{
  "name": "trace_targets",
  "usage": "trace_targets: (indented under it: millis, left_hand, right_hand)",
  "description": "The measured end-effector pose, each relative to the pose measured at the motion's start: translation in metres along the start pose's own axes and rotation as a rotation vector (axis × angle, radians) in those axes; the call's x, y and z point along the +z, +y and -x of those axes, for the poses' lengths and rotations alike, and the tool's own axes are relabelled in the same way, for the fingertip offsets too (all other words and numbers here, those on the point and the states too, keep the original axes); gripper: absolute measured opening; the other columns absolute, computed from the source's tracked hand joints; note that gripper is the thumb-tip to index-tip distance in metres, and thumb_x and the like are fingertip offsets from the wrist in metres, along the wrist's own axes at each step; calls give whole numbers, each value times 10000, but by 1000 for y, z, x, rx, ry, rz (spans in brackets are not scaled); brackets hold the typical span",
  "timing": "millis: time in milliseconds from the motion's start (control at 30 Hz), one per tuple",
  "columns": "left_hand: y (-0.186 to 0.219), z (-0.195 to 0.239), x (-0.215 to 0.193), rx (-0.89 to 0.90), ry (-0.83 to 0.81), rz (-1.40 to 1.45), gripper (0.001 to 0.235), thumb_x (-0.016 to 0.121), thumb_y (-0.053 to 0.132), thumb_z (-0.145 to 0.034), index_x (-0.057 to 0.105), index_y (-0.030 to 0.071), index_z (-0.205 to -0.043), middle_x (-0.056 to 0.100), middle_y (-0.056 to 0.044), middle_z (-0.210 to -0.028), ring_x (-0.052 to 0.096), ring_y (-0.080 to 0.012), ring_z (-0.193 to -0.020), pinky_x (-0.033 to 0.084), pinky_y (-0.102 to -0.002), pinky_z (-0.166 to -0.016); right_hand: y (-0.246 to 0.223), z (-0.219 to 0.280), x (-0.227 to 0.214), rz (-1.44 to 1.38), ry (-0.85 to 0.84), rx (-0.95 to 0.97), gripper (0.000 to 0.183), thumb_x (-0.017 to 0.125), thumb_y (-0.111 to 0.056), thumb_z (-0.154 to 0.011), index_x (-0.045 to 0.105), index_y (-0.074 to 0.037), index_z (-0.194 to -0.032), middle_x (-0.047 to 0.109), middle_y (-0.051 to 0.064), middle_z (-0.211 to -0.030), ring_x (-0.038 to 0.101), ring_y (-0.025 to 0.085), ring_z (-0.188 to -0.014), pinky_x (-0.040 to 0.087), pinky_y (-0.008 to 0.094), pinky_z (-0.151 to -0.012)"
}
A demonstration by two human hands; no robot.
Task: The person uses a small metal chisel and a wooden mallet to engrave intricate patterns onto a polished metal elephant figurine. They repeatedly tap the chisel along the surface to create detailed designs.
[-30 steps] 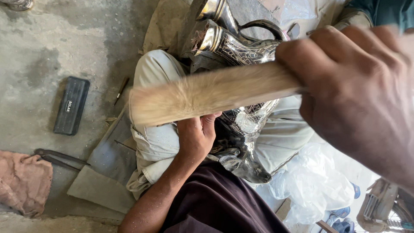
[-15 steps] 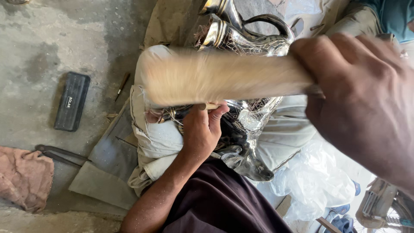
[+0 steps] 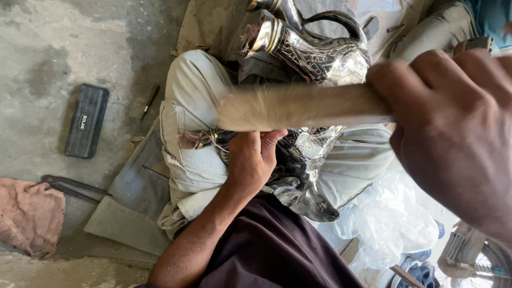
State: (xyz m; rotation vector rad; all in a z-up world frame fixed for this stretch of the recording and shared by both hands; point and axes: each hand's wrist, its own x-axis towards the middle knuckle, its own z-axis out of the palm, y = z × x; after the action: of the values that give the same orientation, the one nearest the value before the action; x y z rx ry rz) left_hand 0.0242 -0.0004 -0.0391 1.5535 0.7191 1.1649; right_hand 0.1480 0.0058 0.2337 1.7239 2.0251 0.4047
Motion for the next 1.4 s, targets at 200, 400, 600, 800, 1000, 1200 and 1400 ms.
trace_targets:
  millis: [200, 400, 600, 800, 1000, 1200, 1400]
  left_hand:
    - [2, -2, -2, -7, -26, 16, 255, 621, 247, -1087, 576, 18, -1189, 709, -92, -1002, 753, -229, -875, 622, -346, -726]
    - [6, 0, 3, 28, -24, -55, 293, 629, 250, -1057, 568, -1, -1195, 687, -115, -995, 736, -259, -897, 622, -377, -762]
    - [8, 3, 2, 66, -31, -74, 261, 677, 180, -1044, 542, -1, -1174, 689, -142, -1008, 723, -288, -917, 604, -410, -771]
    - [24, -10, -17, -55, -50, -73, 259, 702, 30, -979, 528, -21, -1164, 709, -147, -987, 744, -232, -915, 628, -353, -755]
    - [41, -21, -60, -342, -72, 262, 284, 641, 77, -1029, 474, -52, -1219, 704, -138, -1018, 753, -161, -870, 681, -304, -762]
    - [56, -25, -74, -339, -111, 195, 285, 602, 93, -1046, 465, -67, -1238, 683, -174, -1088, 740, -193, -917, 694, -333, -805]
    - [48, -33, -61, -434, -107, 324, 324, 584, 103, -1050, 412, -38, -1284, 669, -161, -1080, 739, -183, -960, 709, -338, -799]
  right_hand:
    - [1, 5, 2, -65, -32, 50, 200, 771, -85, -960, 740, -39, -1153, 723, 88, -854, 675, 180, -741, 549, 349, -760]
    - [0, 13, 1, -133, -75, 109, 309, 773, -56, -862, 692, -31, -1159, 731, 109, -921, 692, 219, -799, 566, 392, -795]
    - [-5, 16, -4, -112, -135, 191, 330, 792, -68, -873, 716, -85, -1193, 725, 81, -939, 684, 209, -816, 548, 395, -827]
    - [-17, 73, -10, -128, -121, 431, 305, 797, -44, -761, 759, -105, -1057, 692, 105, -863, 675, 298, -764, 542, 393, -707]
    - [-23, 154, 80, -517, -122, 997, 445, 861, -367, -829, 712, -45, -1098, 695, 154, -810, 687, 321, -743, 529, 424, -684]
    - [-74, 217, 156, -867, -312, 1428, 507, 871, -426, -734, 706, -10, -972, 663, 159, -724, 656, 268, -591, 513, 422, -590]
    - [-96, 241, 172, -967, -350, 1586, 517, 887, -409, -743, 694, 17, -964, 688, 167, -685, 643, 251, -607, 512, 428, -582]
